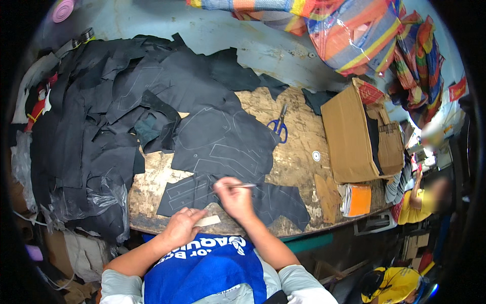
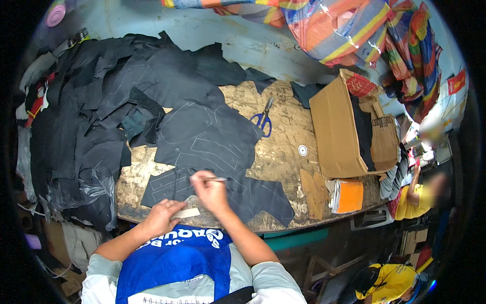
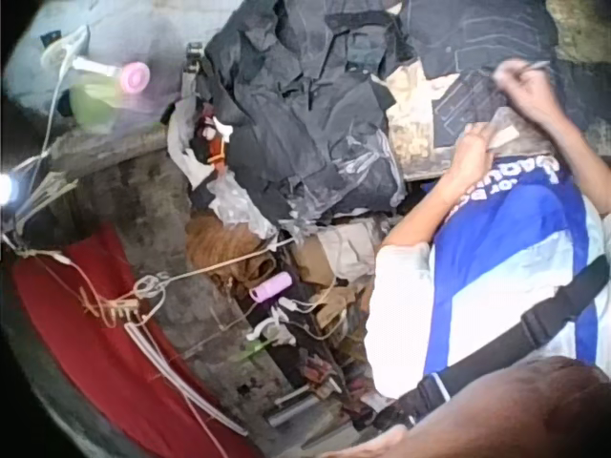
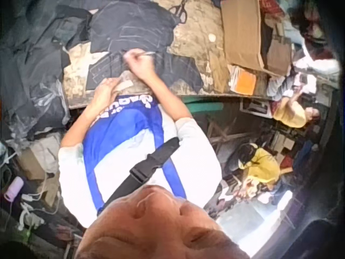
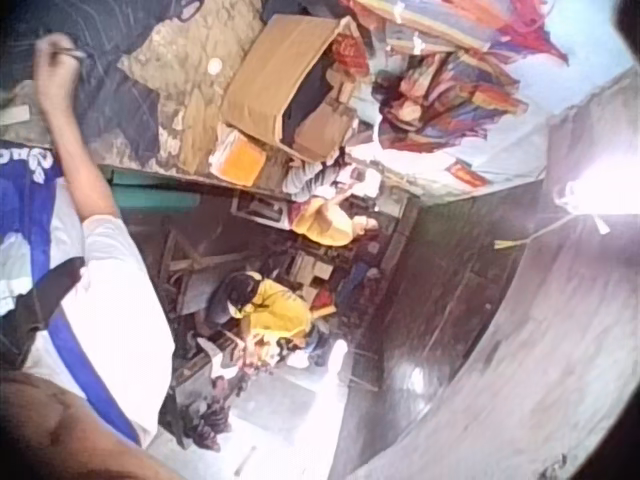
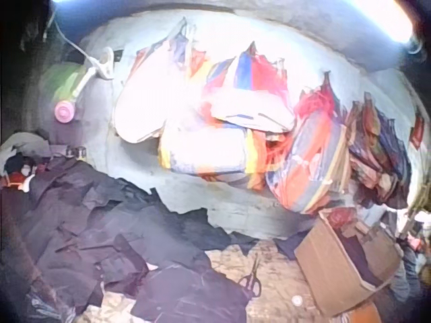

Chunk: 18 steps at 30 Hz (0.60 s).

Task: The person uses a ruler and a white marking pen to draw lines on black fabric pieces laid on a worktable. They repeatedly position the ruler, draw straight lines, reposition the fabric, and continue marking multiple pieces. Scissors and cardboard templates are visible nearby but not used in the clip.

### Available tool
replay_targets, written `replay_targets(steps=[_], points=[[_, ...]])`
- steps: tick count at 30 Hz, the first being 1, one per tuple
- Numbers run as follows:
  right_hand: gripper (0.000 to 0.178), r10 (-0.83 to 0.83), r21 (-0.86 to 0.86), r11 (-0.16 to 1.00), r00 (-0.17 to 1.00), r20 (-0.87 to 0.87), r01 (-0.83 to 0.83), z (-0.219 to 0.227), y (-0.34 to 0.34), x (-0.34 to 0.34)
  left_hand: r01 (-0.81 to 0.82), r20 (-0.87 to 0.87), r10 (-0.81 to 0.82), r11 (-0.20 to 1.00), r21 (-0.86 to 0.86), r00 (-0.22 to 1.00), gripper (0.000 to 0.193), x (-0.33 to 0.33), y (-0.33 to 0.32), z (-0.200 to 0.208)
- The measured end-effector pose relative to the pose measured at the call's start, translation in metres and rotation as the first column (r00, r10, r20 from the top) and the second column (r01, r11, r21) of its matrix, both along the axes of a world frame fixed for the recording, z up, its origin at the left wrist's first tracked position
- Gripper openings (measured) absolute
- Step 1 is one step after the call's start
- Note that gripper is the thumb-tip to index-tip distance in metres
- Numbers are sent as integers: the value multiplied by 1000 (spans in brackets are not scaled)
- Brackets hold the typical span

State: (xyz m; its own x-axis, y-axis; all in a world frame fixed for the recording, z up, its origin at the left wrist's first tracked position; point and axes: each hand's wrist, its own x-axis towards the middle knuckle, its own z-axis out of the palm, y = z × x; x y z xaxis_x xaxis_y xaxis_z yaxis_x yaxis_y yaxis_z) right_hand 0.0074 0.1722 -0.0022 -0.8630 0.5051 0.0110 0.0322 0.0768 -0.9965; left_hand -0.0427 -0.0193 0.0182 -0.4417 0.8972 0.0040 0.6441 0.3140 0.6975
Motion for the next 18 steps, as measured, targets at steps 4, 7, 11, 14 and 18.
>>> replay_targets(steps=[4, 7, 11, 14, 18], points=[[19, -427, 315, 861, 904, 25, 398, 16, 70, 67, -63, 157, 70, 997, -54, 985, 37, -1, 0, -1], [22, -599, 613, 675, 790, 129, 412, 20, 109, 111, -326, 77, 322, 945, 40, 944, 31, -19, -18, 6], [47, -648, 834, 501, 739, 185, 231, 10, 126, 141, -661, -241, 647, 750, 30, 723, 26, -70, -52, 2], [59, -672, 858, 481, 705, 228, 181, 3, 128, 142, -603, -289, 590, 796, 53, 754, 26, -72, -59, -23], [54, -626, 785, 594, 715, 311, 178, 9, 138, 136, -499, -401, 510, 855, 140, 761, 31, -69, -66, -36]])
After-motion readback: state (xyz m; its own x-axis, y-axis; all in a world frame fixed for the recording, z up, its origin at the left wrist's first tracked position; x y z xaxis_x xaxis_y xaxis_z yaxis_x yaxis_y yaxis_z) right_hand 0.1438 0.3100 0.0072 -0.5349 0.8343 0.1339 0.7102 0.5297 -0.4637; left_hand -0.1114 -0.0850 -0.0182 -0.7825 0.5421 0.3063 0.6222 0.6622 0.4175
